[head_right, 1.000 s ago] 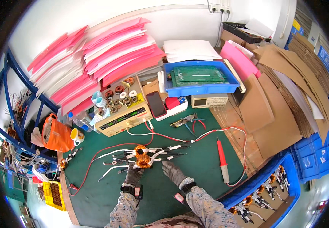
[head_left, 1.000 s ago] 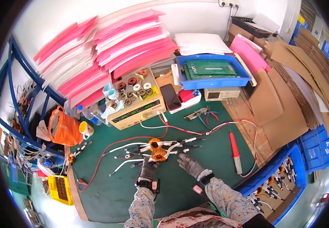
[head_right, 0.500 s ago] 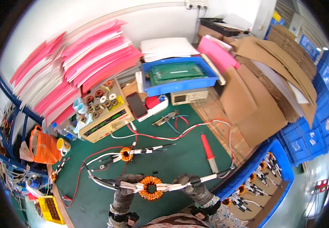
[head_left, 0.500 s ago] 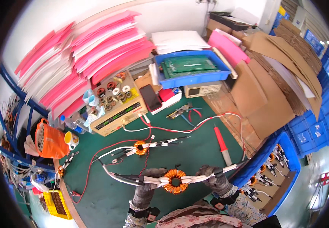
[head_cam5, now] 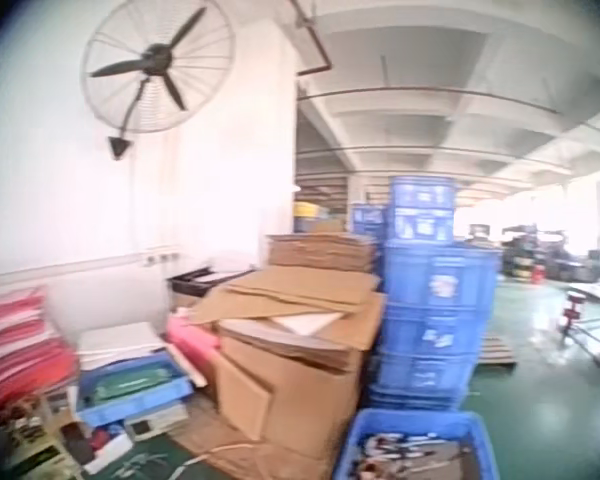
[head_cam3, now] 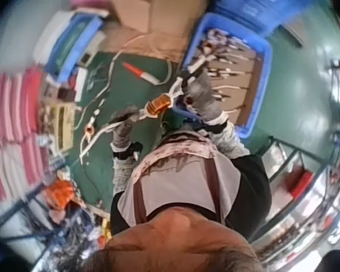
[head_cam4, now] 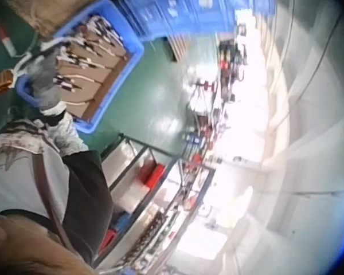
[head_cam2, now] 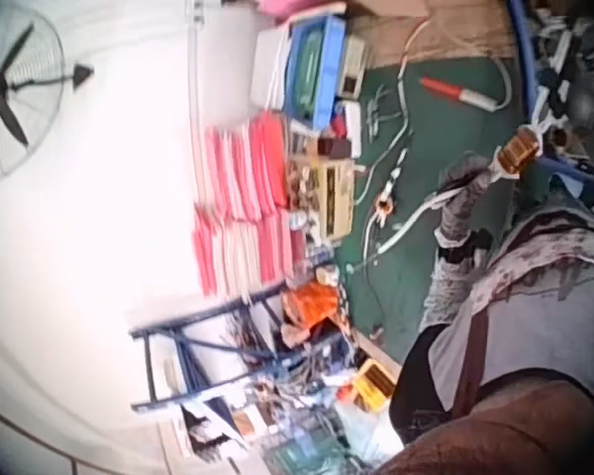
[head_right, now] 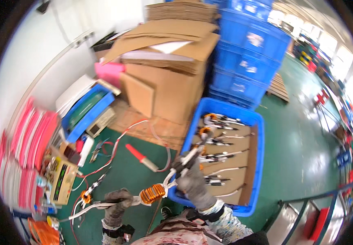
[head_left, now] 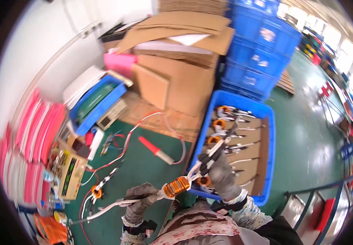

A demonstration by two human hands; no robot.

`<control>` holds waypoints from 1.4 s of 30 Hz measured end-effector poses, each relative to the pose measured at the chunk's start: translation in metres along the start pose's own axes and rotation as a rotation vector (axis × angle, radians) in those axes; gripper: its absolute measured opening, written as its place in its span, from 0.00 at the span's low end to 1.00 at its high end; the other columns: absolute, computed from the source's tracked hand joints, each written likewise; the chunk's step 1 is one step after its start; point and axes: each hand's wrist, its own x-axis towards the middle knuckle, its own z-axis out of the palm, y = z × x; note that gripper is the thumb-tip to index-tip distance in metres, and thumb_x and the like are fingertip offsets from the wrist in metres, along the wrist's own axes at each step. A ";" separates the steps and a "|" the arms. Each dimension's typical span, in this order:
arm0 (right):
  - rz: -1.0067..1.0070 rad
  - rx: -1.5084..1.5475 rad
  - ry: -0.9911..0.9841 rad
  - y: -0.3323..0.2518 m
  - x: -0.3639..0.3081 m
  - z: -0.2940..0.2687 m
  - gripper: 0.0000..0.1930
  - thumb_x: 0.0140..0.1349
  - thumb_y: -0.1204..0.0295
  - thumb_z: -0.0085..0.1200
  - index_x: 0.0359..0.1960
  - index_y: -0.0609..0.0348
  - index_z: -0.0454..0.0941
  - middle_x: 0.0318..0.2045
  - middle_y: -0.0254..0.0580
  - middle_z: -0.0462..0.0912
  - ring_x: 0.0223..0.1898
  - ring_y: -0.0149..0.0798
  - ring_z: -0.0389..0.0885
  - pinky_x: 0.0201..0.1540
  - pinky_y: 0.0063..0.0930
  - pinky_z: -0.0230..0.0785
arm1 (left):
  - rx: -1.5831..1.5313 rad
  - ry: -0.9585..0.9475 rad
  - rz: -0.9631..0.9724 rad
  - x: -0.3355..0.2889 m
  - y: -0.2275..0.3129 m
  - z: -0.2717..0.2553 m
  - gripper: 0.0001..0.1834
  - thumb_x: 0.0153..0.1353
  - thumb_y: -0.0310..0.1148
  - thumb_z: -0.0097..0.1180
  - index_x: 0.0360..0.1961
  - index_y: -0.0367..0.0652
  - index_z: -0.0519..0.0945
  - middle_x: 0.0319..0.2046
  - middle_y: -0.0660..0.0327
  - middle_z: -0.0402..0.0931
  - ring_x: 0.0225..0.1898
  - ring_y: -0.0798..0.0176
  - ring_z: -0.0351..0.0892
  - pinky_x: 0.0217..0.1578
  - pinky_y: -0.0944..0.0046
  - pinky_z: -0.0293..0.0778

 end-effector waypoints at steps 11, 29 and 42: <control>-0.088 -0.752 -0.132 0.076 -0.076 -0.045 0.37 0.38 0.57 0.56 0.52 0.59 0.62 0.46 0.52 0.66 0.48 0.54 0.65 0.48 0.47 0.57 | 0.475 -0.621 0.189 0.020 -0.142 0.149 0.16 0.53 0.24 0.48 0.44 0.45 0.74 0.39 0.58 0.73 0.42 0.56 0.73 0.42 0.61 0.70; 0.394 -0.934 -0.917 0.228 -0.122 -0.067 0.38 0.39 0.62 0.51 0.58 0.57 0.58 0.53 0.53 0.65 0.53 0.53 0.65 0.55 0.41 0.55 | -0.560 0.126 -0.721 -0.014 -0.133 0.108 0.20 0.60 0.40 0.49 0.49 0.39 0.69 0.47 0.56 0.70 0.50 0.54 0.69 0.49 0.55 0.67; -0.080 -0.919 -1.013 0.176 -0.089 -0.019 0.24 0.53 0.65 0.43 0.54 0.53 0.65 0.53 0.45 0.67 0.53 0.51 0.65 0.49 0.49 0.59 | -0.127 0.353 -0.584 -0.098 -0.104 -0.015 0.20 0.59 0.38 0.49 0.50 0.39 0.70 0.43 0.59 0.74 0.45 0.64 0.72 0.47 0.63 0.67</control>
